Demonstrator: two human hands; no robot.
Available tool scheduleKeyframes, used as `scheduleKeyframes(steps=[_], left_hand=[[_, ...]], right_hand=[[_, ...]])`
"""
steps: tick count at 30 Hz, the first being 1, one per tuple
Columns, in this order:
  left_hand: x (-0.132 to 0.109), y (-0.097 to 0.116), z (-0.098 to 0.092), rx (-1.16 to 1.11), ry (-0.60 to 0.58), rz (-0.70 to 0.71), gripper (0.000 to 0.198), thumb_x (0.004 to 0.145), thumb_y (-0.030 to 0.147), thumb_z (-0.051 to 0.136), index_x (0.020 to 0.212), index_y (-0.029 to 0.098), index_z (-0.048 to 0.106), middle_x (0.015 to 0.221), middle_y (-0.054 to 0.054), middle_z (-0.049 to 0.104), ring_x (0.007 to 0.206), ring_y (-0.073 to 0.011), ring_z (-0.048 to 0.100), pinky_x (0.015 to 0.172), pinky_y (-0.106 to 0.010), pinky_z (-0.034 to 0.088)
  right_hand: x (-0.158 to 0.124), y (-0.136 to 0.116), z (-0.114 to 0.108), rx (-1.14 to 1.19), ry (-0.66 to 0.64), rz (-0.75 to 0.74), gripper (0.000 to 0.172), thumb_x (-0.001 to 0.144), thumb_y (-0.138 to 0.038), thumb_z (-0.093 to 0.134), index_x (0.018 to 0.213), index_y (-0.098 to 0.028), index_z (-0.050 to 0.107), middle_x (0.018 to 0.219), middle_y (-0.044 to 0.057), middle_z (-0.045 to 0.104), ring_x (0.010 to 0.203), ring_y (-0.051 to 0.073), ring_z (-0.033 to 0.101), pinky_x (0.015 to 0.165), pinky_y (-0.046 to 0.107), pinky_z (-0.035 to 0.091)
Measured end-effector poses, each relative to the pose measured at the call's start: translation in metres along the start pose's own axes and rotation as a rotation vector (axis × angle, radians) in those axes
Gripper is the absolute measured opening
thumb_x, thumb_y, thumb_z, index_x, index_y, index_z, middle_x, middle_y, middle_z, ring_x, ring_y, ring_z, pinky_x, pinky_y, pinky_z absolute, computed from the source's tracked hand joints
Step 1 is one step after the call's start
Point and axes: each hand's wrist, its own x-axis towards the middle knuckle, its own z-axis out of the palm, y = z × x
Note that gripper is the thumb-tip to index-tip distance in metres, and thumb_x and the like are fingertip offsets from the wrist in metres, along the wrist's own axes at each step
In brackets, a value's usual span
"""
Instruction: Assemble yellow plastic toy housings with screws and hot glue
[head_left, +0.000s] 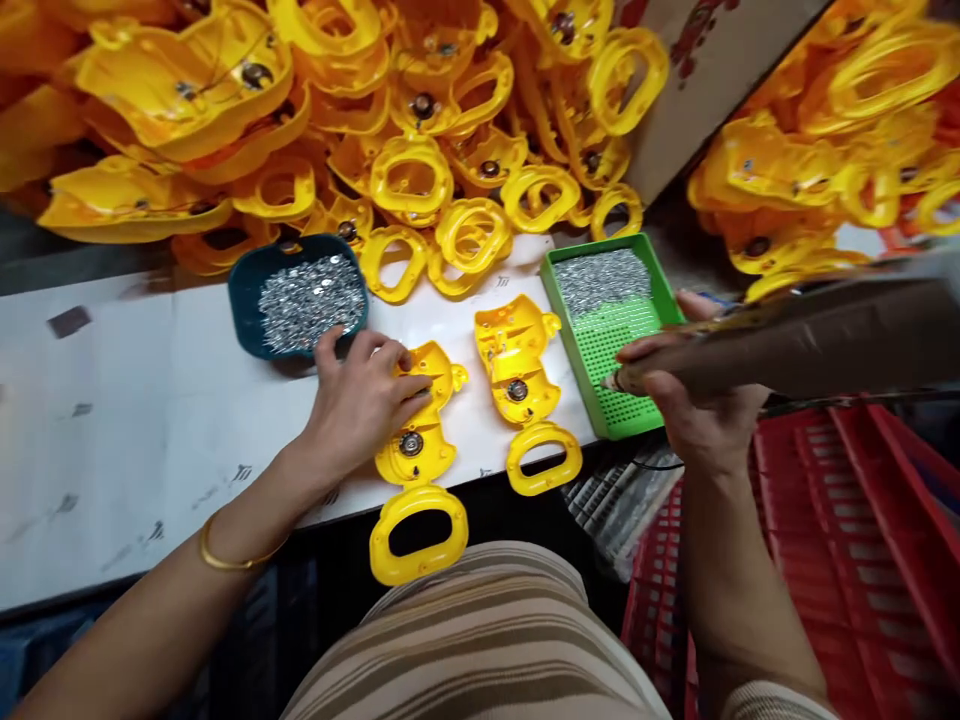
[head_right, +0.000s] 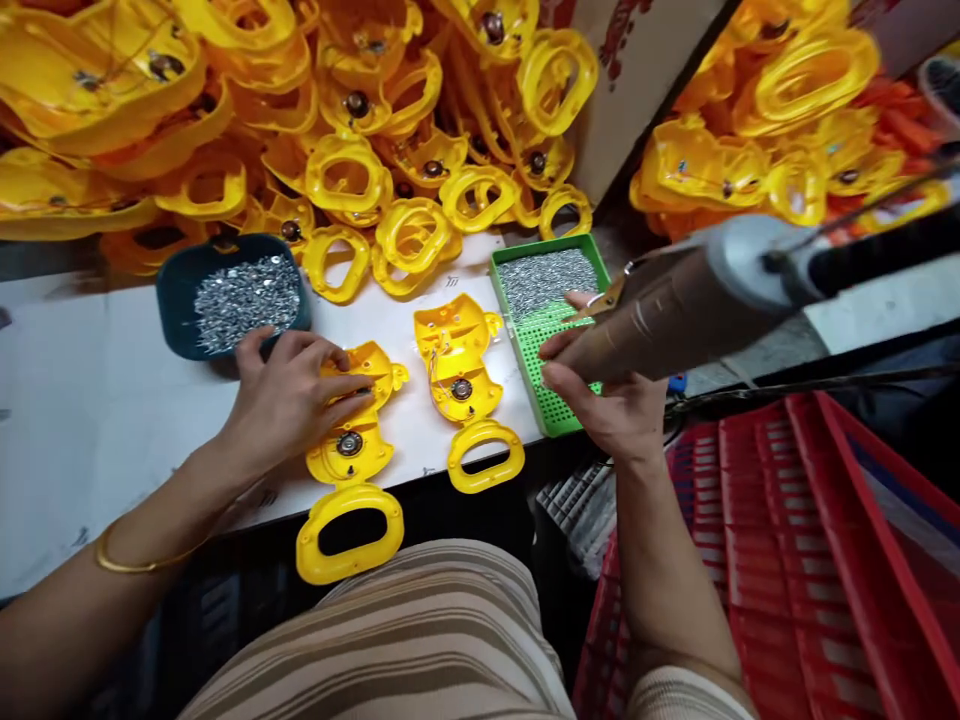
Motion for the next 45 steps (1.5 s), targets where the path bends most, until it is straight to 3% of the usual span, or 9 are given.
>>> scheduleKeyframes(steps=[3,6,9,13,18,25,37,42,45], left_hand=[[-0.003,0.0,0.008,0.0,-0.008,-0.019,0.026,0.095,0.034,0.054,0.081,0.03,0.076,0.091,-0.007,0.065,0.1,-0.0327,0.056,0.094,-0.067,0.034],[-0.005,0.0,0.012,0.003,-0.033,-0.039,0.021,0.093,0.034,0.058,0.084,0.031,0.077,0.094,-0.008,0.066,0.101,-0.0339,0.056,0.096,-0.066,0.032],[-0.007,0.0,0.012,0.011,-0.044,-0.048,0.021,0.093,0.033,0.058,0.085,0.032,0.077,0.096,-0.009,0.066,0.102,-0.0339,0.056,0.096,-0.065,0.032],[-0.008,0.001,0.011,0.005,-0.048,-0.048,0.021,0.094,0.033,0.057,0.087,0.031,0.077,0.098,-0.01,0.066,0.103,-0.0333,0.056,0.096,-0.065,0.032],[-0.007,0.001,0.011,0.007,-0.097,-0.08,0.024,0.095,0.033,0.056,0.089,0.03,0.079,0.102,-0.01,0.067,0.106,-0.0354,0.056,0.098,-0.067,0.03],[-0.005,0.002,0.007,0.015,-0.169,-0.102,0.024,0.095,0.033,0.056,0.092,0.032,0.079,0.104,-0.011,0.067,0.109,-0.037,0.057,0.098,-0.067,0.03],[-0.004,0.003,0.003,-0.007,-0.185,-0.122,0.026,0.096,0.033,0.054,0.093,0.03,0.079,0.103,-0.01,0.066,0.108,-0.0365,0.055,0.098,-0.067,0.03],[-0.004,0.002,0.004,-0.028,-0.203,-0.128,0.027,0.096,0.035,0.052,0.092,0.029,0.079,0.104,-0.009,0.066,0.109,-0.0365,0.053,0.099,-0.067,0.028],[-0.006,-0.001,0.009,-0.035,-0.19,-0.133,0.025,0.096,0.036,0.054,0.091,0.031,0.078,0.105,-0.007,0.066,0.11,-0.0353,0.052,0.1,-0.065,0.026]], right_hand=[[0.012,-0.002,-0.016,0.146,-0.009,0.045,0.049,0.067,-0.048,0.082,0.107,-0.027,0.064,0.07,0.0,0.067,0.056,0.019,0.064,0.05,0.034,0.054],[0.025,-0.002,-0.018,0.215,0.067,0.008,0.043,0.069,-0.045,0.079,0.103,-0.025,0.062,0.065,-0.002,0.063,0.054,0.017,0.062,0.052,0.033,0.054],[0.037,0.003,-0.009,0.192,0.167,-0.009,0.046,0.069,-0.052,0.075,0.101,-0.026,0.056,0.065,-0.002,0.059,0.056,0.018,0.06,0.06,0.037,0.055],[0.048,0.015,0.01,0.055,0.379,-0.031,0.047,0.074,-0.065,0.057,0.103,-0.028,0.05,0.063,-0.001,0.051,0.051,0.019,0.052,0.055,0.04,0.048],[0.061,0.033,0.027,0.249,0.504,-0.191,0.029,0.08,-0.052,0.063,0.096,-0.03,0.053,0.055,-0.006,0.043,0.041,0.014,0.044,0.044,0.032,0.04],[0.072,0.051,0.034,0.395,0.53,-0.31,0.02,0.081,-0.045,0.068,0.092,-0.03,0.059,0.05,-0.009,0.042,0.035,0.01,0.038,0.038,0.025,0.036],[0.074,0.057,0.04,0.352,0.535,-0.348,0.018,0.085,-0.044,0.065,0.096,-0.032,0.057,0.053,-0.008,0.042,0.037,0.013,0.039,0.04,0.028,0.035],[0.075,0.056,0.043,0.396,0.553,-0.352,0.019,0.082,-0.045,0.068,0.088,-0.031,0.058,0.049,-0.009,0.04,0.033,0.01,0.032,0.037,0.026,0.03],[0.074,0.058,0.041,0.379,0.531,-0.325,0.02,0.08,-0.045,0.07,0.09,-0.031,0.06,0.05,-0.008,0.042,0.035,0.011,0.035,0.037,0.028,0.033]])
